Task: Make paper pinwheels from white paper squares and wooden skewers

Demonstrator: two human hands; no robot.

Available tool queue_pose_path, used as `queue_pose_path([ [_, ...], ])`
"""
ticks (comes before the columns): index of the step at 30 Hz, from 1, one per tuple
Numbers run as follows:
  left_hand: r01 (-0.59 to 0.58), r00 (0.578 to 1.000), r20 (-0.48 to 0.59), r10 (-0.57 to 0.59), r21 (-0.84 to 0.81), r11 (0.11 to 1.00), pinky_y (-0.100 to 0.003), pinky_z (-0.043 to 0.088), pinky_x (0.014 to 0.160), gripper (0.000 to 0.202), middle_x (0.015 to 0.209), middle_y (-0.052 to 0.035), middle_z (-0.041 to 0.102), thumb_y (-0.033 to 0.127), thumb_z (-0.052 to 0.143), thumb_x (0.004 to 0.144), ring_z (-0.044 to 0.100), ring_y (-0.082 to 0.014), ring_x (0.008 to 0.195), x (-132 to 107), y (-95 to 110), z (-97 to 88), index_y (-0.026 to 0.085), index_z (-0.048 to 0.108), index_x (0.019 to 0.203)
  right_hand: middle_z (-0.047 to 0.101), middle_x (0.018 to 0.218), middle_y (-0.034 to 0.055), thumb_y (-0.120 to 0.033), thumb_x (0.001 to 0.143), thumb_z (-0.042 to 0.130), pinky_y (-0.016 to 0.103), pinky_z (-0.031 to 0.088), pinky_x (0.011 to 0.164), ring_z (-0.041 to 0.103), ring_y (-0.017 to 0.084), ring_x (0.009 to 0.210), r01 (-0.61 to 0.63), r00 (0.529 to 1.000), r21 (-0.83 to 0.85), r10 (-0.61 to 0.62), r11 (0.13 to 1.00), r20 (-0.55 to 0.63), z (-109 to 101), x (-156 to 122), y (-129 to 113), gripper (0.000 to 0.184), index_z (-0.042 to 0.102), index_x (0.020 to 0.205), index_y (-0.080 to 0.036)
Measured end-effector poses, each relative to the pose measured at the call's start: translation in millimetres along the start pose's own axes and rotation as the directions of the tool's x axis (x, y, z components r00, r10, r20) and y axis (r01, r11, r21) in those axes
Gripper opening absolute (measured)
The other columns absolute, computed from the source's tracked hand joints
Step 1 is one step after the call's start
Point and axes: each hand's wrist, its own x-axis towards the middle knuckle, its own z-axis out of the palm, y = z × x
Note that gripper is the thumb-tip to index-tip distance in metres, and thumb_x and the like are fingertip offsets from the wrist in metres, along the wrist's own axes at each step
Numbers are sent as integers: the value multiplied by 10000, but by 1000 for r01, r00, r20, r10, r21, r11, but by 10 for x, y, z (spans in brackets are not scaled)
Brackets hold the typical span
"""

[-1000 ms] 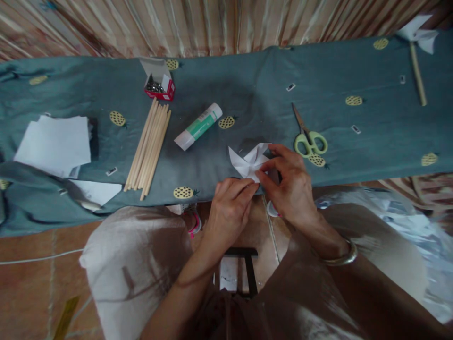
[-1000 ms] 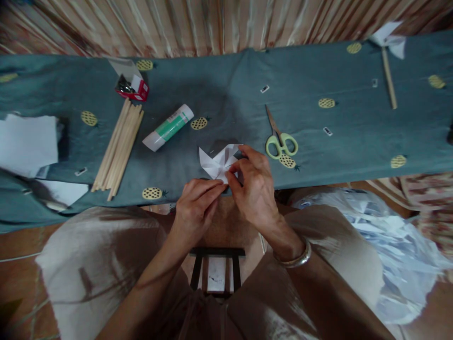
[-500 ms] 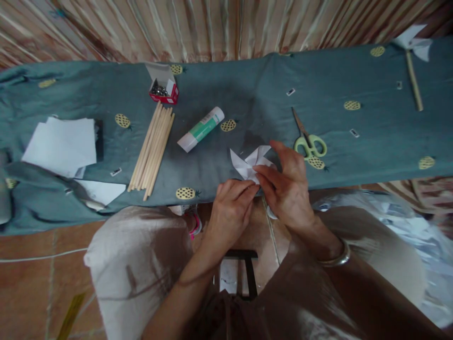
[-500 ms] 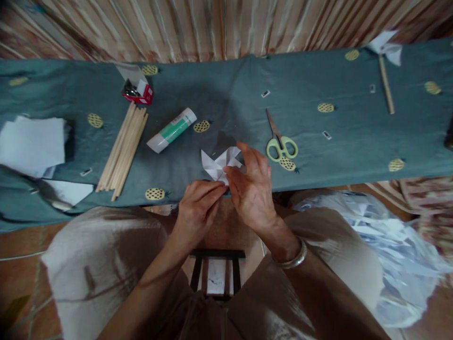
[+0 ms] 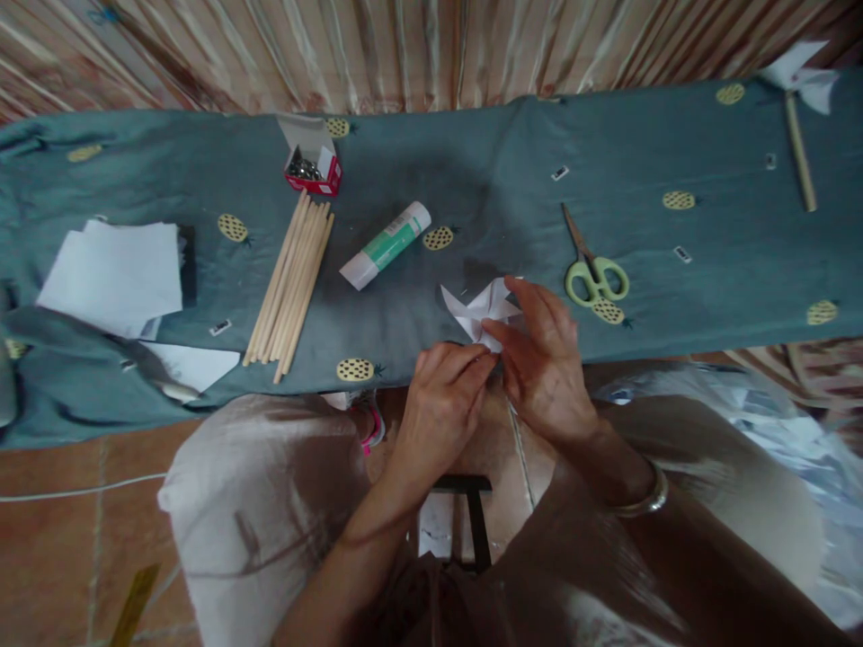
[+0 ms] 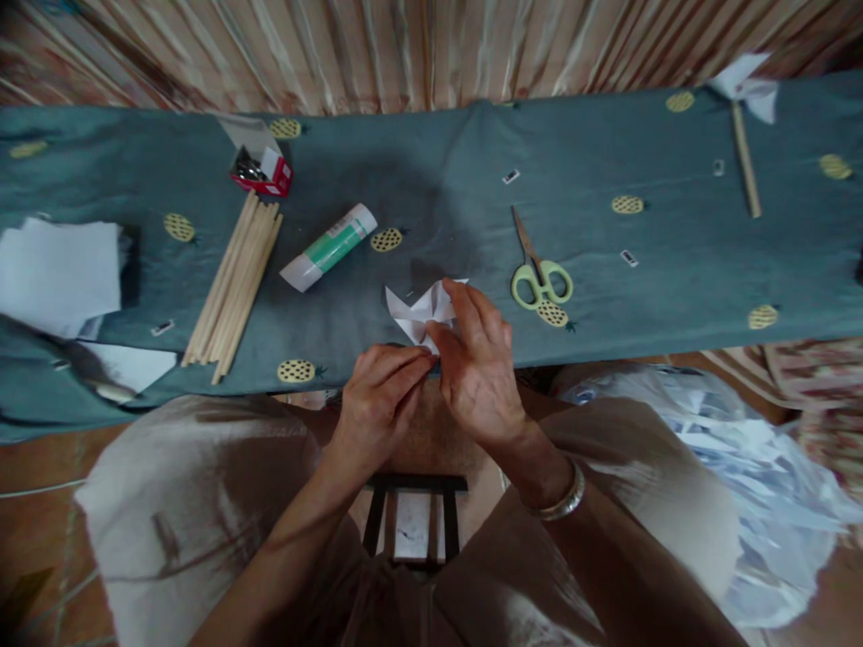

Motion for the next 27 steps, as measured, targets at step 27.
queue_pose_path([
  [27,45,999,-20,-46,-53,998,-357,475,786,196,1013,-85,707,165,515,911,583,-195,896,-5,6,4,143,663,1039,531,1379,81,-154,905,422,538,346,1054,351,293,1378,-33,999,42,33,999,7,11,74,34,271,672,984,-223],
])
